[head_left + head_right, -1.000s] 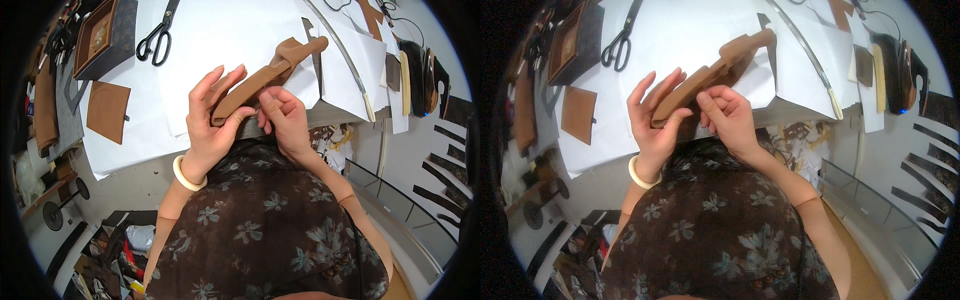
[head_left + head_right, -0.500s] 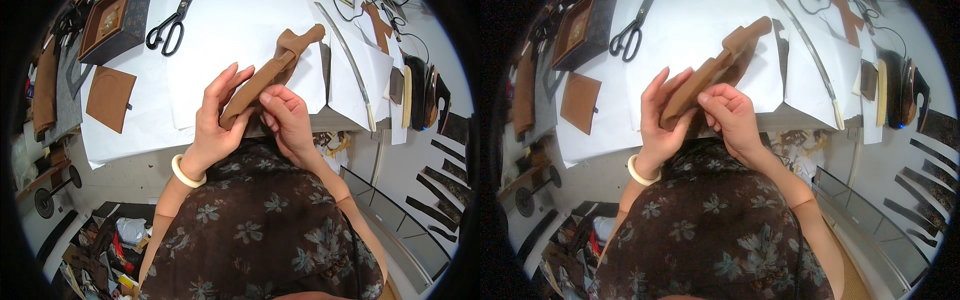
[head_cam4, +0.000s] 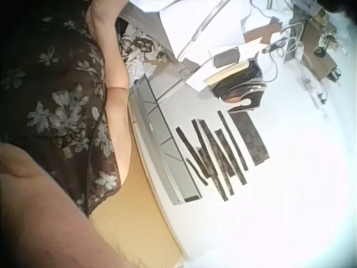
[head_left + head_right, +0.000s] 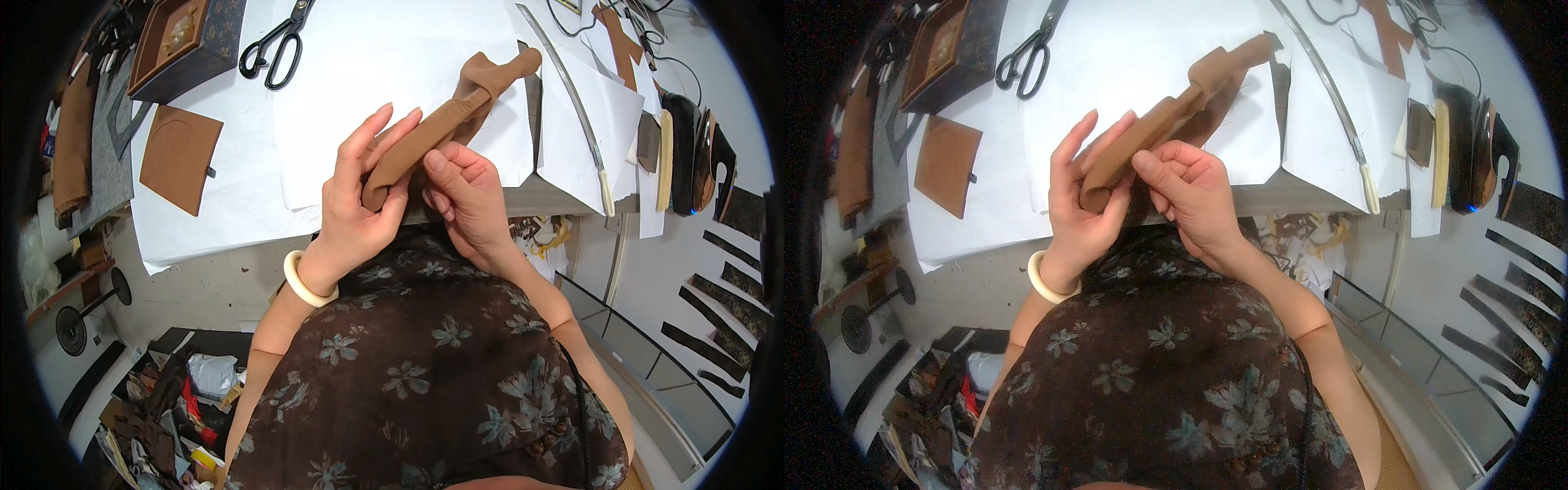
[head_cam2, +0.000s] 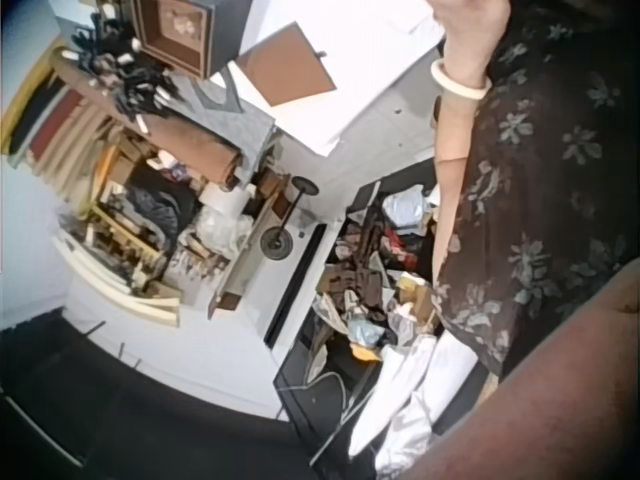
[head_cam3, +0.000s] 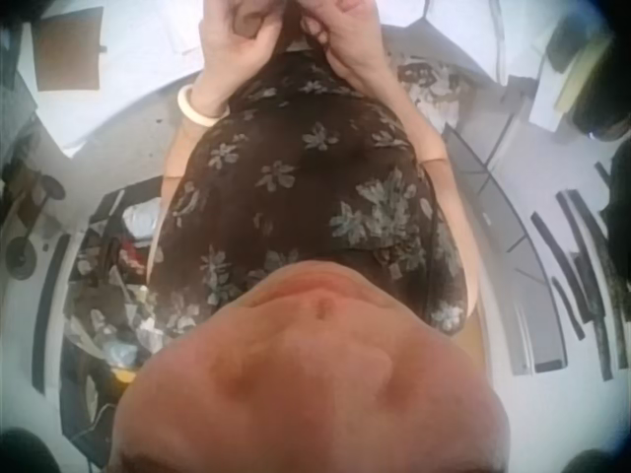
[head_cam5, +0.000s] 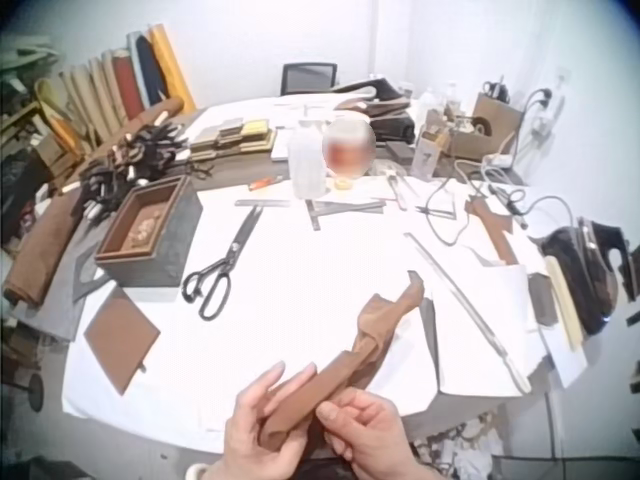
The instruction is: The person folds a brown fabric piece, applies glue to a central patch, and uses an iron to press the glued area. They then trim the excess fabric with scissors and apply more glue to the edges of the piece.
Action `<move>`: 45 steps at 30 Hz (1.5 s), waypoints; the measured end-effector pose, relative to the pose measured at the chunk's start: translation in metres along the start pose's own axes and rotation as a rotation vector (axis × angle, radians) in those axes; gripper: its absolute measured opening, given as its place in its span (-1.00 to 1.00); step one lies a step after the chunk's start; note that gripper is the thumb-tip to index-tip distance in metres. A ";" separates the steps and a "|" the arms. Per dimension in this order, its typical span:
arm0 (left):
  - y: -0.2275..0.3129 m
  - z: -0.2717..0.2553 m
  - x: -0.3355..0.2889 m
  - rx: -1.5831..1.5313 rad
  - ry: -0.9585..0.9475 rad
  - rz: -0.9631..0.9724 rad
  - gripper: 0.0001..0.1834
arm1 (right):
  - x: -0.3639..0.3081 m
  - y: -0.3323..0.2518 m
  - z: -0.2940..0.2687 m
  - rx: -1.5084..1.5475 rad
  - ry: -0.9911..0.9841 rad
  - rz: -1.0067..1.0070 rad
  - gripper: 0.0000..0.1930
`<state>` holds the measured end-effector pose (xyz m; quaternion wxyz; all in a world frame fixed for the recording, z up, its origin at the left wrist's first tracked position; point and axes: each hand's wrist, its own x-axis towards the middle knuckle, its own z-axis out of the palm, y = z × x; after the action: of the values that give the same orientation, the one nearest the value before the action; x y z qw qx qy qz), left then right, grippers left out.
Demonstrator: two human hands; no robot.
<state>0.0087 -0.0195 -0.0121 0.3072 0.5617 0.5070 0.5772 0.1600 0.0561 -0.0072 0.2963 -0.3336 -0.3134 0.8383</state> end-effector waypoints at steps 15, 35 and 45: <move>-0.002 0.001 -0.001 -0.006 0.001 -0.003 -0.15 | -0.003 0.004 0.002 0.024 -0.005 -0.001 -0.79; 0.001 0.006 0.001 -0.137 0.041 0.050 -0.07 | 0.002 0.008 -0.004 -0.084 0.016 -0.121 -0.81; 0.002 0.010 0.004 -0.049 0.104 0.064 -0.06 | 0.003 0.007 -0.006 -0.120 0.034 -0.121 -0.82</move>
<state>0.0186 -0.0140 -0.0103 0.2756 0.5392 0.4899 0.6272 0.1600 0.0557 -0.0170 0.3311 -0.3453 -0.3775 0.7929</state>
